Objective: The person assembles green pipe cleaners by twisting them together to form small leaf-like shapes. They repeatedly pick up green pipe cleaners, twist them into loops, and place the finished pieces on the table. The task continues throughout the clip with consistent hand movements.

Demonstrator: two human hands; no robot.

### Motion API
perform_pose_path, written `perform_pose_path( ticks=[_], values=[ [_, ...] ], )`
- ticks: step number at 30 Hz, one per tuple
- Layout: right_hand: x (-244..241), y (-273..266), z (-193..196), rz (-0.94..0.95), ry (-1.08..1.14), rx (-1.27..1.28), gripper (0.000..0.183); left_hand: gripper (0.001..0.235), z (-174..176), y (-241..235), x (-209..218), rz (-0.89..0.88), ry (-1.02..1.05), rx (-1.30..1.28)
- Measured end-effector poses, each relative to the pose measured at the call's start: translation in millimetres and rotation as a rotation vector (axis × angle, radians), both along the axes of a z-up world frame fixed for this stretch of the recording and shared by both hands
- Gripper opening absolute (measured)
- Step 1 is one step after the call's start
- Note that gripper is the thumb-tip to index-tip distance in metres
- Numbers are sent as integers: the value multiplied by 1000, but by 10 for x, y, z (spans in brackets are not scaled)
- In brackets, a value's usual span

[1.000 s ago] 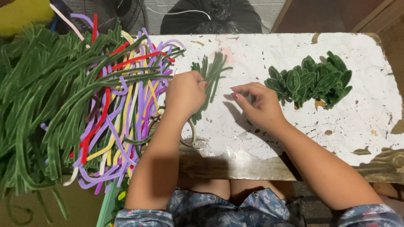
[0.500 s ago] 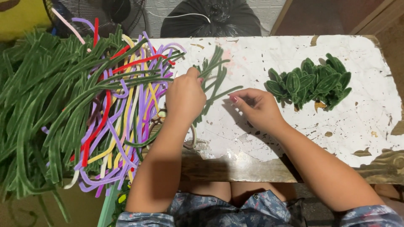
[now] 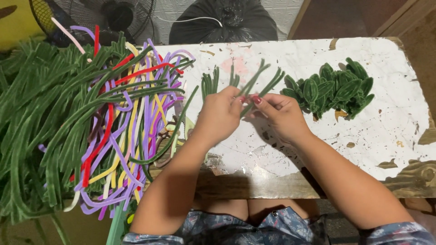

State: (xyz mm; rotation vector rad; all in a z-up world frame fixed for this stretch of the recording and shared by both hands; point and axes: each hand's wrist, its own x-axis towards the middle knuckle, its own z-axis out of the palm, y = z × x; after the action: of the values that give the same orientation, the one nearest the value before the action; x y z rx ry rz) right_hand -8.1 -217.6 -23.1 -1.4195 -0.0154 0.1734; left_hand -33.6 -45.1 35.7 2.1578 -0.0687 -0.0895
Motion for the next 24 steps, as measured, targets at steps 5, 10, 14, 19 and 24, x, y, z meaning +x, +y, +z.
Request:
perform_pose_path(
  ticks=[5,10,14,19,24],
  values=[
    [-60,12,223,13,18,44,16,24,37,138,47,116,-84,118],
    [-119,27,305,-6,27,11,22,23,-281,302,175,169,-211,417],
    [-151,44,397,-24,11,-41,24,19,-184,242,122,233,-436,419],
    [-13,-91,18,-77,-56,-29,33,22,-90,80,53,41,-273,-99],
    [-24,-136,32,-72,-158,-47,23,21,-99,267,121,244,-515,-32]
  ],
)
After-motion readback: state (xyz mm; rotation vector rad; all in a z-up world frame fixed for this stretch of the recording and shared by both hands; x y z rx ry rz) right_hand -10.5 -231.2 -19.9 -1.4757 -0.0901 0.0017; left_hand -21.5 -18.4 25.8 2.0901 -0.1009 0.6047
